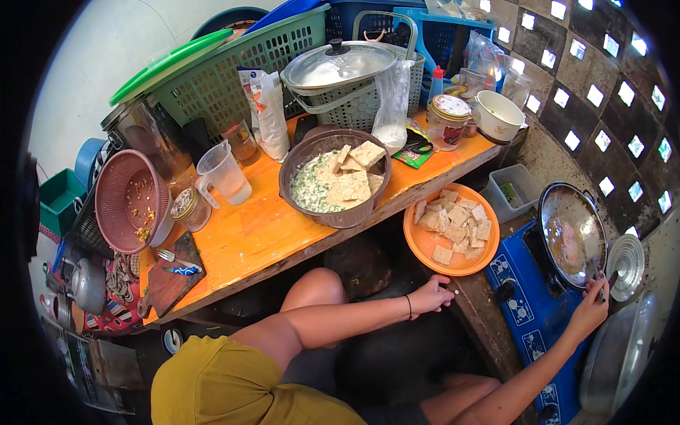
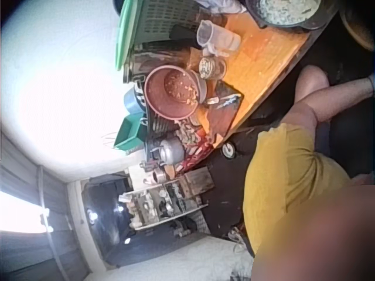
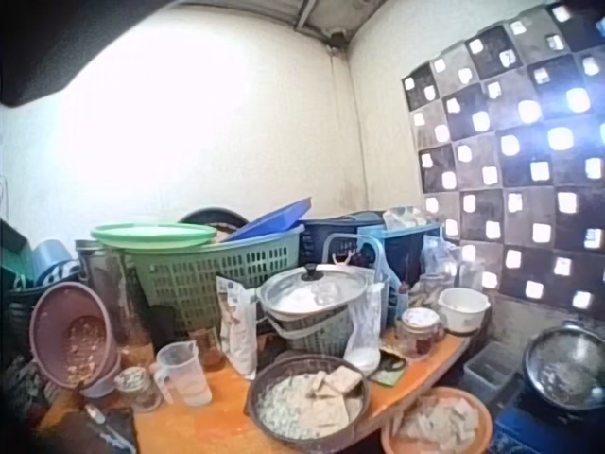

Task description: The recorder prepares tofu slices by placing them in a bowl and then frying them in a pan on a portable stove.

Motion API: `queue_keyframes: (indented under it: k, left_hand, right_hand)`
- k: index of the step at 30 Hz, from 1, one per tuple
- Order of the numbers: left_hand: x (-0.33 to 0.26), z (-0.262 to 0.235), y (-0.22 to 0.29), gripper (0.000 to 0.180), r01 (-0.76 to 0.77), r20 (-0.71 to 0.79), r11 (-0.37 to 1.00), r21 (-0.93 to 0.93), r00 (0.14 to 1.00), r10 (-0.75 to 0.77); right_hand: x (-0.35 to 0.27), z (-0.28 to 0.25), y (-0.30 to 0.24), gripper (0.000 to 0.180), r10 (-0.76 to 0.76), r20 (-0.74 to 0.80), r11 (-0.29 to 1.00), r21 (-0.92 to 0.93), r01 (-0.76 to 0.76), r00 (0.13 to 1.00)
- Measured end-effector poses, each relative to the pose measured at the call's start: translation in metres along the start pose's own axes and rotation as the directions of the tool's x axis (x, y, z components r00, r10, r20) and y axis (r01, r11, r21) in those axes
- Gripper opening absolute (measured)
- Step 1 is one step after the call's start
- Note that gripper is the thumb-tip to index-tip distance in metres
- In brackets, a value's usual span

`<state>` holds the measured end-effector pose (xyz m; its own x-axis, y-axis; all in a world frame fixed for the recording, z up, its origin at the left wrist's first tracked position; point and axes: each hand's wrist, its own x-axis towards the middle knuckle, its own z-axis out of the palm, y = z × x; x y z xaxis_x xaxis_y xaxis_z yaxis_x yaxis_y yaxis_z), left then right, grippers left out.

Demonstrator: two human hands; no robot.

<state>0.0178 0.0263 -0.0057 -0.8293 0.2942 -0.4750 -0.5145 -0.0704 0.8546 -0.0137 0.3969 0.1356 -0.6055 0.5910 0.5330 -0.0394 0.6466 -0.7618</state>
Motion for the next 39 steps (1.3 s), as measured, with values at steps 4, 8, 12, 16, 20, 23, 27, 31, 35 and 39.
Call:
queue_keyframes:
  k: [4, 8, 12, 16, 20, 23, 27, 31, 35, 39]
  left_hand:
    - [-0.001, 0.002, 0.000, 0.062, -0.004, -0.003, 1.000, -0.006, 1.000, 0.004]
    - [0.001, 0.002, -0.003, 0.062, -0.011, -0.007, 1.000, 0.000, 1.000, 0.011]
    - [0.002, 0.002, -0.003, 0.062, -0.004, -0.004, 1.000, 0.006, 1.000, 0.004]
    - [0.001, 0.002, -0.002, 0.062, 0.001, -0.004, 1.000, -0.008, 1.000, -0.001]
    - [-0.001, 0.001, 0.001, 0.062, 0.007, 0.000, 1.000, 0.003, 1.000, -0.007]
    - [-0.003, 0.002, 0.003, 0.063, 0.010, 0.005, 1.000, -0.010, 1.000, -0.010]
    - [-0.002, 0.002, 0.003, 0.062, 0.007, 0.007, 1.000, -0.004, 1.000, -0.007]
    - [0.000, -0.001, -0.001, 0.062, 0.003, 0.005, 1.000, -0.002, 1.000, -0.003]
    - [0.001, -0.003, -0.003, 0.060, 0.007, 0.001, 1.000, 0.003, 1.000, -0.007]
    - [0.001, 0.001, -0.004, 0.059, 0.009, 0.012, 1.000, -0.021, 1.000, -0.009]
  right_hand:
    - [0.005, -0.004, 0.007, 0.040, 0.017, 0.051, 1.000, 0.023, -0.019, 0.999]
    - [0.002, -0.004, -0.015, 0.041, 0.052, 0.109, 0.997, 0.045, -0.057, 0.993]
    - [-0.002, -0.008, -0.032, 0.041, 0.052, 0.135, 0.997, 0.049, -0.059, 0.990]
    - [0.000, -0.013, -0.036, 0.041, 0.034, 0.145, 0.997, 0.069, -0.045, 0.989]
    - [-0.009, -0.016, -0.063, 0.038, -0.022, 0.109, 0.985, 0.173, 0.003, 0.994]
    - [-0.014, -0.020, -0.078, 0.036, -0.033, 0.112, 0.977, 0.215, 0.008, 0.993]
    - [-0.016, -0.020, -0.082, 0.035, -0.055, 0.167, 0.981, 0.195, 0.021, 0.984]
    - [-0.017, -0.012, -0.075, 0.034, -0.023, 0.236, 0.990, 0.141, -0.011, 0.972]
    - [-0.018, -0.003, -0.069, 0.034, -0.012, 0.248, 0.994, 0.109, -0.015, 0.969]
    - [-0.010, -0.002, -0.052, 0.036, -0.021, 0.232, 0.995, 0.102, -0.003, 0.972]
